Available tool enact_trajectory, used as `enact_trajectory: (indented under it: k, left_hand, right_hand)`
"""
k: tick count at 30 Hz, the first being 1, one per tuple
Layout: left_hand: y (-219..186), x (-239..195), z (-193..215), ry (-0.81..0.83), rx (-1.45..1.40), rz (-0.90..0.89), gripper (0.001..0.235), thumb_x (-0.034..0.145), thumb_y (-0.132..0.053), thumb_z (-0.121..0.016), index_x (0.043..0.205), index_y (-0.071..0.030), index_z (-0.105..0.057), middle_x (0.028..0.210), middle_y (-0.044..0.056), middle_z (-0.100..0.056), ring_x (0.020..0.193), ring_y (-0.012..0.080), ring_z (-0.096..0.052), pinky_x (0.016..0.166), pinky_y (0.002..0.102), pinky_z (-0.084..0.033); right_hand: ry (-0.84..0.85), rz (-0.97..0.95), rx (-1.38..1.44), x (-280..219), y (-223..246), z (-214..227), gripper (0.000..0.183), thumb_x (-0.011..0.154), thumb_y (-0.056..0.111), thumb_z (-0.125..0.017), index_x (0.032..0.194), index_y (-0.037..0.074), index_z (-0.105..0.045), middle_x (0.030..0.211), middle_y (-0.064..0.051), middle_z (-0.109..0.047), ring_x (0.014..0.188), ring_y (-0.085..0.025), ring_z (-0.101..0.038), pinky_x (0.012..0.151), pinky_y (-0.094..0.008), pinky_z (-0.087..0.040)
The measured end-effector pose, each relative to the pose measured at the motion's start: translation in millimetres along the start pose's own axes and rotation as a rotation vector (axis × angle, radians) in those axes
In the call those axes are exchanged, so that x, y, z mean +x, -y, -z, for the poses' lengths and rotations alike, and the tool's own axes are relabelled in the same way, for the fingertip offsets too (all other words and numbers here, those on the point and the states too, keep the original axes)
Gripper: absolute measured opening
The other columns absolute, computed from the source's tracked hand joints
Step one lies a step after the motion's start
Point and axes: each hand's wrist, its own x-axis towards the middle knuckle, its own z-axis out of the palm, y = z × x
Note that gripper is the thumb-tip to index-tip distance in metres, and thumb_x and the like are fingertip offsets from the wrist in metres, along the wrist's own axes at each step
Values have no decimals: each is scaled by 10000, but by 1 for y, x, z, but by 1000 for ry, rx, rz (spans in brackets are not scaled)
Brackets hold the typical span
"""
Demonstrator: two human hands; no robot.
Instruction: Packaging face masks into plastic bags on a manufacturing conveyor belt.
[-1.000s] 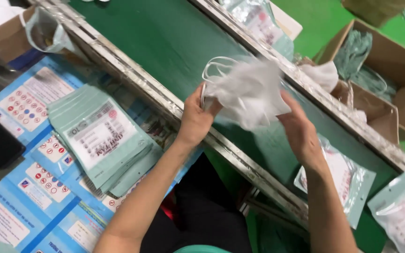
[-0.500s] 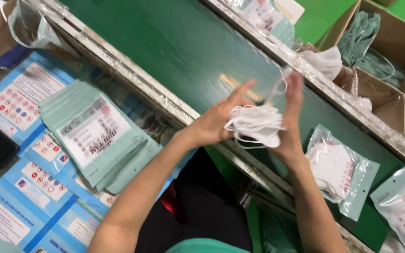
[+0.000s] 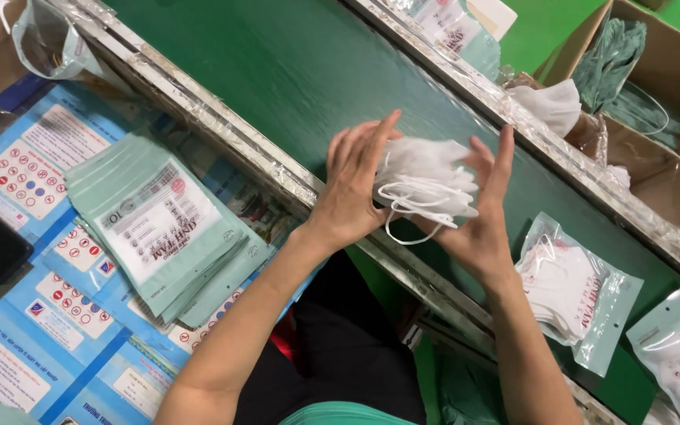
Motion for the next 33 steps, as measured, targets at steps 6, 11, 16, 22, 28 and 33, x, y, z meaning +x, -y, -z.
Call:
enact_trajectory:
  k: [6, 11, 16, 22, 28, 33]
  left_hand:
    - [-5, -6, -12, 298, -370, 75, 1378, 757, -397, -938, 1692, -159, 46, 1603, 175, -395, 1523, 364, -376, 1315, 572, -256]
    - [12, -6, -18, 174, -115, 87, 1498, 553, -380, -965, 1600, -116, 73, 1511, 172, -379, 1479, 371, -284, 1269, 585, -158]
    - [11, -5, -9, 227, -107, 150, 1421, 631, -401, -990, 1625, -130, -12, 1551, 121, -390, 1511, 350, -295, 1278, 561, -167]
    - [17, -12, -20, 154, 29, 26, 1277, 678, -462, -922, 1635, -187, -122, 1579, 179, -421, 1467, 339, -362, 1220, 574, -188]
    - [-19, 12, 14, 422, -29, 410, 979, 892, -131, -666, 1654, -191, -55, 1208, 150, -677, 1057, 323, -678, 984, 509, -512]
    - [3, -59, -11, -48, -44, 184, 1210, 707, -234, -831, 1629, -79, -63, 1127, 177, -675, 993, 348, -660, 943, 473, -582]
  right_hand:
    - [8, 115, -96, -9, -13, 2, 1388, 677, 102, -962, 1644, 69, 34, 1388, -255, -555, 1255, -341, -635, 1084, -445, -560]
    - [-36, 125, 49, 2, 13, -2, 1300, 744, 32, -918, 1646, 44, 18, 1353, -292, -559, 1224, -365, -628, 1090, -414, -517]
    - [42, 1, 174, -5, -17, -6, 1302, 758, 102, -907, 1652, 22, 36, 1444, -249, -571, 1313, -335, -628, 1171, -429, -489]
    - [43, 38, 46, -5, -16, -10, 1268, 702, 84, -934, 1631, 27, -73, 1549, -264, -438, 1365, -324, -568, 1176, -444, -460]
    - [131, -81, 316, -25, -46, -7, 932, 920, 391, -749, 1617, -21, -287, 1512, -144, -554, 1354, -236, -601, 1170, -400, -476]
    - [114, -15, 230, -35, -56, -24, 477, 1146, 344, -472, 1420, -45, -509, 1419, -114, -564, 1296, -191, -540, 1121, -335, -424]
